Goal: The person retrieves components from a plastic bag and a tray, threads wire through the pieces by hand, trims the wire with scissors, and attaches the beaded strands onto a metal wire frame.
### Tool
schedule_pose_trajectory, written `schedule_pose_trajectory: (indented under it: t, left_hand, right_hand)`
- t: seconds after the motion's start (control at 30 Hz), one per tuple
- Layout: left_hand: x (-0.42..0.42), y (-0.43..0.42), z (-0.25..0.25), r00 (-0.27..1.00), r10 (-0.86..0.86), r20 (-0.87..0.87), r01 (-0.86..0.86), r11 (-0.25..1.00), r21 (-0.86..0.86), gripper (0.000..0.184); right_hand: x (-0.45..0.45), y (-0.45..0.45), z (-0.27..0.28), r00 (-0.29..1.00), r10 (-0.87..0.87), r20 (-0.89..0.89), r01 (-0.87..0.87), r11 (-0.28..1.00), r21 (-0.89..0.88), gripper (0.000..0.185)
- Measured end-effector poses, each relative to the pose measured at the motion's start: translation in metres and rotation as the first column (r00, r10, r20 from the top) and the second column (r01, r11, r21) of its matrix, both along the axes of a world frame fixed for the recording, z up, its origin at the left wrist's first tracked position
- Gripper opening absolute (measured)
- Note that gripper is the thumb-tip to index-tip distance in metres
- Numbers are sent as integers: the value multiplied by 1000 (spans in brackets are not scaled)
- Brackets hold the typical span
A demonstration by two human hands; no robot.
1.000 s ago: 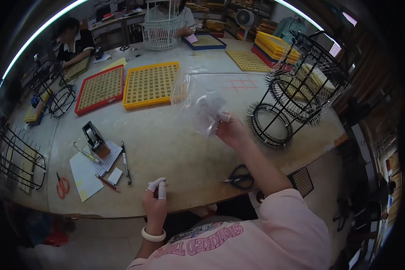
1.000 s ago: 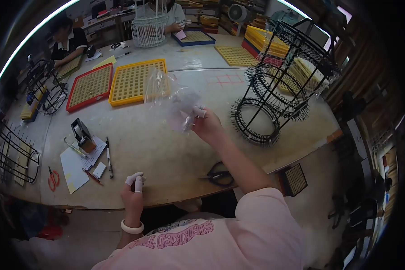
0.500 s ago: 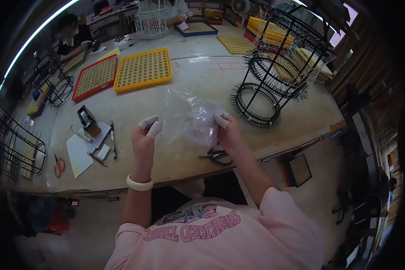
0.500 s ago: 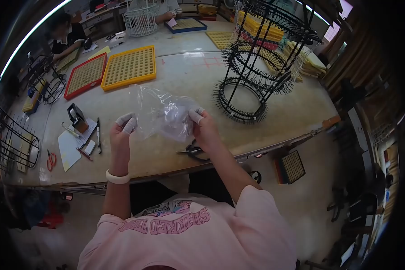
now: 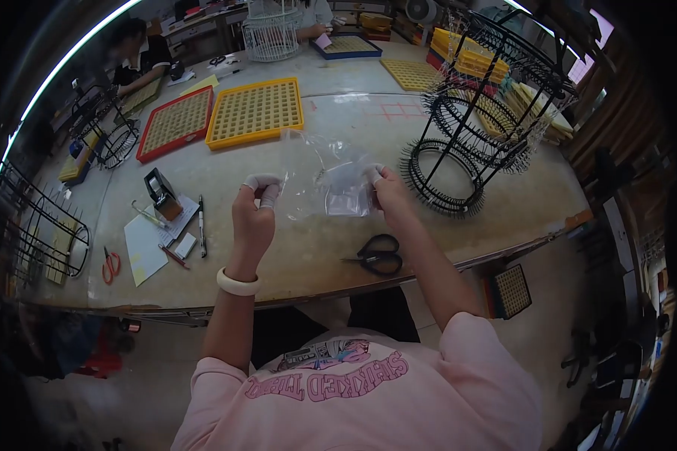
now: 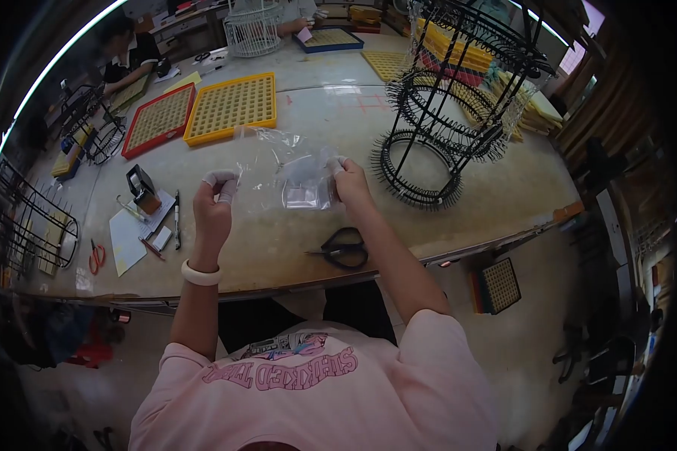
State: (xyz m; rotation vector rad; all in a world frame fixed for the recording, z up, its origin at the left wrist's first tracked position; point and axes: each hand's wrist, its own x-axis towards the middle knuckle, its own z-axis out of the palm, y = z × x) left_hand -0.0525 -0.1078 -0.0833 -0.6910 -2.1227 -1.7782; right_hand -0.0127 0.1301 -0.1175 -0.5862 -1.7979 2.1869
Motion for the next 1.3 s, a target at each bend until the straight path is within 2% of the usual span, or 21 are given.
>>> schedule_pose_trajectory:
  t: [0.03, 0.07, 0.13, 0.27, 0.37, 0.43, 0.6, 0.7, 0.73, 0.83, 0.87, 0.9, 0.97, 1.0, 1.07, 1.1, 1.13, 1.17, 1.2, 1.23, 1.3]
  left_hand:
    - [-3, 1, 0, 999, -18, -36, 17, 1000, -17, 7]
    - [-6, 3, -1, 999, -16, -36, 16, 1000, -15, 7]
    - [-15, 8, -6, 1000, -24, -2, 24, 1000, -1, 7]
    - [-49, 10, -21, 984, -84, 157, 63, 989, 135, 9]
    - [-76, 11, -21, 941, -119, 317, 43, 970, 238, 11]
    - [-89, 11, -17, 900, -181, 396, 47, 944, 325, 13]
    - [-110, 12, -18, 919, -204, 338, 40, 899, 435, 15]
    - [-116, 6, -19, 907, -206, 368, 2, 875, 485, 17]
    - [-120, 3, -19, 885, -260, 386, 6, 835, 550, 19]
    - [-126, -9, -17, 845, -393, 364, 24, 707, 707, 25]
    - [-129, -13, -12, 825, -478, 300, 69, 613, 787, 30]
    - [-128, -18, -5, 833, -465, 302, 58, 614, 787, 30]
    - [-125, -27, 8, 847, -519, 114, 152, 443, 884, 38]
    - [-128, -30, 6, 851, -511, 118, 148, 449, 881, 38]
    - [-135, -33, -4, 906, -389, 168, 79, 544, 836, 42]
    - [-136, -34, -10, 909, -381, 169, 75, 550, 832, 42]
    - [-137, -33, -17, 905, -329, 269, -11, 615, 789, 41]
    - [-138, -31, -25, 891, -271, 365, -97, 671, 735, 40]
    - [-140, -27, -31, 881, -240, 408, -153, 672, 725, 34]
    - [-140, -26, -33, 881, -234, 412, -160, 671, 723, 34]
    - [-139, -23, -34, 836, -186, 517, -264, 690, 674, 29]
  right_hand:
    - [-5, -2, 3, 997, -71, 41, 60, 971, 231, 17]
    - [-13, 0, -2, 997, -69, 41, 58, 971, 233, 17]
    - [-28, 2, -8, 957, -182, -227, 290, 617, 732, 20]
    - [-42, 0, 9, 938, -241, -250, 347, 599, 722, 19]
    - [-47, -3, 27, 919, -192, -343, 378, 675, 633, 19]
    - [-48, -16, 49, 937, -181, -300, 296, 867, 402, 19]
    - [-85, -16, 32, 913, -164, -374, 313, 869, 382, 20]
    - [-106, -24, 12, 985, -172, -17, 173, 980, 102, 19]
    - [-118, -27, 7, 987, -158, -15, 158, 981, 115, 19]
    - [-156, -38, -10, 997, -18, 77, 27, 993, -116, 16]
    - [-176, -39, -9, 998, 62, 23, -56, 978, -203, 15]
    - [-197, -42, -6, 990, 134, -36, -139, 948, -286, 14]
    - [-240, -61, 17, 990, -85, -113, 29, 902, -430, 19]
    - [-258, -63, 22, 991, -77, -112, 21, 900, -435, 19]
    - [-281, -62, 25, 993, -113, 17, 114, 977, -179, 26]
    - [-288, -57, 16, 994, -105, 17, 107, 977, -185, 26]
    - [-296, -51, 5, 984, -161, 78, 123, 924, 361, 28]
    - [-306, -48, -6, 966, -238, 96, 67, 595, 801, 31]
    - [-285, -70, -6, 916, -333, -226, 349, 380, 856, 28]
    - [-278, -79, -10, 919, -327, -222, 343, 383, 858, 28]
    - [-270, -89, -20, 926, 61, -374, 362, 148, 920, 23]
